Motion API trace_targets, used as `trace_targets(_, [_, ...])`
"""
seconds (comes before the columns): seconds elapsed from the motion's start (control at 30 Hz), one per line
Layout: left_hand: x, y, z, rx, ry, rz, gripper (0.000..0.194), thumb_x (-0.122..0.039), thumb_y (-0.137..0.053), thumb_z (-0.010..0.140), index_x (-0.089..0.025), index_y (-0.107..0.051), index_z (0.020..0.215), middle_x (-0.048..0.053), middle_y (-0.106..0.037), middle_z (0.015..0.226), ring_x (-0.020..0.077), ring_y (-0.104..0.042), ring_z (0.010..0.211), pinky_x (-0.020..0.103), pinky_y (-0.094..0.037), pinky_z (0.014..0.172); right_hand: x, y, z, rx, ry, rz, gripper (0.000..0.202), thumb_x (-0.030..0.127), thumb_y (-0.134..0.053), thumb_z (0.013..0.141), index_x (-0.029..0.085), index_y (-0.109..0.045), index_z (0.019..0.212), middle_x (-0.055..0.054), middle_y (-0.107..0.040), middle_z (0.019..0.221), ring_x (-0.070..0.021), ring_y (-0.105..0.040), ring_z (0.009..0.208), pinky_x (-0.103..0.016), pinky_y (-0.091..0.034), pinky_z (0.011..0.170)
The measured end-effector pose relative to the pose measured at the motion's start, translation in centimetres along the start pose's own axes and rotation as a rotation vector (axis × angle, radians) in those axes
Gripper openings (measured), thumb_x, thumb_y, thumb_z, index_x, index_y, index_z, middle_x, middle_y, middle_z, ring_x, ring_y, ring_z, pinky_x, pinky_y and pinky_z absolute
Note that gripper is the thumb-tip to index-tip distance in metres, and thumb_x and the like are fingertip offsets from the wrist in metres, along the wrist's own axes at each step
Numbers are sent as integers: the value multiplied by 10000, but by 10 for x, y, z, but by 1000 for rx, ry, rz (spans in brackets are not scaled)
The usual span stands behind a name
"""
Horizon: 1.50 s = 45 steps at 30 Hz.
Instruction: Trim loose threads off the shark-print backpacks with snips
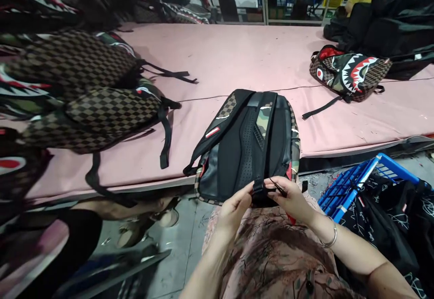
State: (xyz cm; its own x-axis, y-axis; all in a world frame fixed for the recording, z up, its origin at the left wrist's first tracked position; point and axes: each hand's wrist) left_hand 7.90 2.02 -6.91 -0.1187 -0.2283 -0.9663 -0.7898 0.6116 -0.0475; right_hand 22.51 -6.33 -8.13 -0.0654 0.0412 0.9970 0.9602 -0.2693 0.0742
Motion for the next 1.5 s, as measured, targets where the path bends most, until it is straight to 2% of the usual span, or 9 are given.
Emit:
trace_targets(0.17, [4, -24, 9, -84, 119, -412, 326, -300, -714, 598, -139, -675, 879, 73, -701, 894, 200, -634, 853, 337, -470, 833, -1, 17, -6, 82, 110, -153, 250, 280, -524, 831, 238, -613, 1061, -49, -636, 1066, -189, -563, 1027, -360, -432, 915])
trace_targets(0.4, [-6, -32, 10, -159, 112, -472, 357, -255, -736, 580, -137, -621, 896, 64, -705, 820, 165, -643, 771, 274, -485, 748, 28, 49, 8, -194, 138, -633, 292, 283, -568, 794, 208, -531, 1074, -61, -614, 954, -192, -576, 868, -331, -460, 768])
trace_targets(0.67, [-14, -32, 9, -166, 96, -412, 318, -228, -727, 580, -125, -625, 863, 53, -703, 764, 127, -624, 689, 232, -479, 685, 47, 71, 37, 110, 624, -989, 214, 304, -439, 893, 151, -549, 995, -82, -626, 872, -189, -558, 839, -309, -386, 709])
trace_targets(0.83, [-16, -33, 10, -159, 105, -396, 343, -245, -748, 547, -119, -631, 844, 54, -699, 746, 133, -624, 666, 229, -480, 651, 47, 72, 48, 244, 690, -1000, 273, 340, -381, 918, 144, -556, 991, -79, -621, 878, -161, -558, 819, -282, -351, 680])
trace_targets(1.03, [-16, -35, 11, -164, 94, -361, 335, -251, -753, 539, -124, -637, 826, 46, -694, 729, 139, -626, 676, 236, -481, 666, 49, 66, 51, 244, 731, -1071, 281, 328, -366, 918, 159, -590, 911, -58, -624, 802, -154, -534, 729, -289, -319, 653])
trace_targets(1.13, [-16, -34, 10, -158, 111, -400, 344, -260, -753, 545, -125, -630, 837, 51, -694, 741, 141, -626, 680, 253, -480, 692, 47, 65, 49, 197, 683, -983, 224, 300, -416, 896, 166, -594, 871, -50, -625, 783, -155, -538, 720, -295, -341, 666])
trace_targets(1.23, [-17, -32, 11, -166, 130, -478, 382, -271, -760, 535, -134, -618, 862, 51, -688, 767, 155, -629, 734, 274, -469, 744, 37, 59, 42, 73, 438, -634, 185, 297, -461, 865, 173, -572, 946, -50, -614, 835, -155, -555, 766, -283, -402, 692])
trace_targets(1.37, [-19, -24, 17, -132, 97, -460, 389, -279, -762, 526, -146, -619, 862, 40, -666, 825, 143, -605, 773, 234, -451, 722, 15, 39, 29, 44, 139, -293, 411, 386, -640, 715, 199, -544, 1067, -22, -613, 879, -153, -578, 764, -252, -445, 649])
trace_targets(1.5, [-32, -10, 28, -98, 59, -101, 280, -407, -669, 639, -158, -598, 745, -29, -559, 578, 100, -526, 530, 204, -408, 536, 1, 18, 16, 27, 235, -481, 165, 348, -612, 752, 187, -628, 790, -7, -622, 696, -132, -554, 630, -242, -398, 597])
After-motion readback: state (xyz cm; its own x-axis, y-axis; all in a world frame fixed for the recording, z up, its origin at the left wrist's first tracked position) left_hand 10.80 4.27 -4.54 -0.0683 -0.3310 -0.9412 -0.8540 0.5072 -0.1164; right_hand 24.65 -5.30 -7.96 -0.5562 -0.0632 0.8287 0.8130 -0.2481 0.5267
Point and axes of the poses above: each hand's wrist, its own z-axis towards the middle knuckle, its own y-axis out of the back of the hand, x = y × z
